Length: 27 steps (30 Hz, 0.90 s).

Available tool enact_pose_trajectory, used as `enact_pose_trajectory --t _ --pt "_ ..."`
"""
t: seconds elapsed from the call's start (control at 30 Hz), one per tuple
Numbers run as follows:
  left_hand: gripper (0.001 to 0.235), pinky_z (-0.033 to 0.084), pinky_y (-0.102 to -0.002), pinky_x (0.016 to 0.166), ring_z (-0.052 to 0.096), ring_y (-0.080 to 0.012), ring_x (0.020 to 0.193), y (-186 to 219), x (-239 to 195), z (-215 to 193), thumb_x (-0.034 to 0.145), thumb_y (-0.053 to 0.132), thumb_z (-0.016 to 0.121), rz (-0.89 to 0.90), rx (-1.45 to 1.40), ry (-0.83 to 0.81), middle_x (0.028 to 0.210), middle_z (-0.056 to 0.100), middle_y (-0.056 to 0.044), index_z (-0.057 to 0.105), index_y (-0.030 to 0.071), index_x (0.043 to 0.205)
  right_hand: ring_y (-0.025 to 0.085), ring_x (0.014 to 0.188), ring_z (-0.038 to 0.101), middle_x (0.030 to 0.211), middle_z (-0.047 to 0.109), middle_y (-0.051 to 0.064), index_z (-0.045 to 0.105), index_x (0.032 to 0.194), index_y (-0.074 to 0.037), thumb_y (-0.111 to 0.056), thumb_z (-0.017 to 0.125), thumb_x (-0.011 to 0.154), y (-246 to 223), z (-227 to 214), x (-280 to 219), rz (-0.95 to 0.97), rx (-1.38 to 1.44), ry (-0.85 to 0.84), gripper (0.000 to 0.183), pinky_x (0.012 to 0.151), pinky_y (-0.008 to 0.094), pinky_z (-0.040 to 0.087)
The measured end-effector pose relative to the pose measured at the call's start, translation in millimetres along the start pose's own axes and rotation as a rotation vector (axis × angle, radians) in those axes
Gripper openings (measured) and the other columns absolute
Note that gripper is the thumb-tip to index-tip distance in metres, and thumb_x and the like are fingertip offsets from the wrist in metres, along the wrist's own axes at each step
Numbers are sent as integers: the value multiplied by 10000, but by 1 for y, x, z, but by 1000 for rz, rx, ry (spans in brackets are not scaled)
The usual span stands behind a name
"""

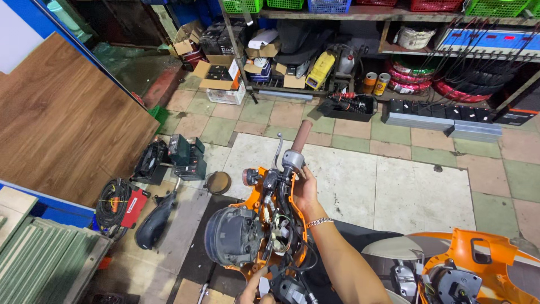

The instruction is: The person repairs the electrical system of an orange scooter. They use a cordless drill to remove a component, then manually connect and secure various wires and connectors near the handlebars and headlight area.

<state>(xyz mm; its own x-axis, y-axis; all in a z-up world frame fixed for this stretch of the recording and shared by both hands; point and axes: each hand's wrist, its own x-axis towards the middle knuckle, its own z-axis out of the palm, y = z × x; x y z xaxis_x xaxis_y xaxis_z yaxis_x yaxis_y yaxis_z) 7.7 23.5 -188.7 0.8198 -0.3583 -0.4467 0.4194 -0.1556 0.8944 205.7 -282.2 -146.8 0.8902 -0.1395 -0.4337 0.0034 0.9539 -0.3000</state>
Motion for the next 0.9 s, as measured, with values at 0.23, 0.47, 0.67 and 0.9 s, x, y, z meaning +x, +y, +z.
enact_pose_trajectory --t 0.23,0.47,0.67,0.9 --pt "648 521 -251 703 660 -83 671 71 -30 6 764 47 596 -100 -26 7 834 776 -48 585 111 1410 304 881 639 995 651 120 574 1120 -118 -498 523 987 0 -6 3 -32 14 10 406 808 504 542" --pt "574 555 -233 677 684 -45 642 101 -49 7 783 76 594 219 344 5 796 773 -15 640 86 1356 281 925 620 1025 635 104 591 1292 -124 -680 509 1012 -3 -3 -14 6 65 -64 628 842 482 532" --pt "581 534 -280 638 647 -109 633 139 -67 21 770 72 620 6 177 106 744 737 -77 636 86 1351 271 1182 607 1273 688 128 519 1455 -104 -591 474 966 0 -48 -24 -56 -163 145 692 1002 452 503" --pt "587 538 -294 620 651 -117 628 145 -70 21 762 91 629 61 197 102 754 731 -57 621 86 1349 150 892 692 1055 750 63 698 1202 5 -293 664 938 44 -132 7 10 -606 34 400 813 295 547"
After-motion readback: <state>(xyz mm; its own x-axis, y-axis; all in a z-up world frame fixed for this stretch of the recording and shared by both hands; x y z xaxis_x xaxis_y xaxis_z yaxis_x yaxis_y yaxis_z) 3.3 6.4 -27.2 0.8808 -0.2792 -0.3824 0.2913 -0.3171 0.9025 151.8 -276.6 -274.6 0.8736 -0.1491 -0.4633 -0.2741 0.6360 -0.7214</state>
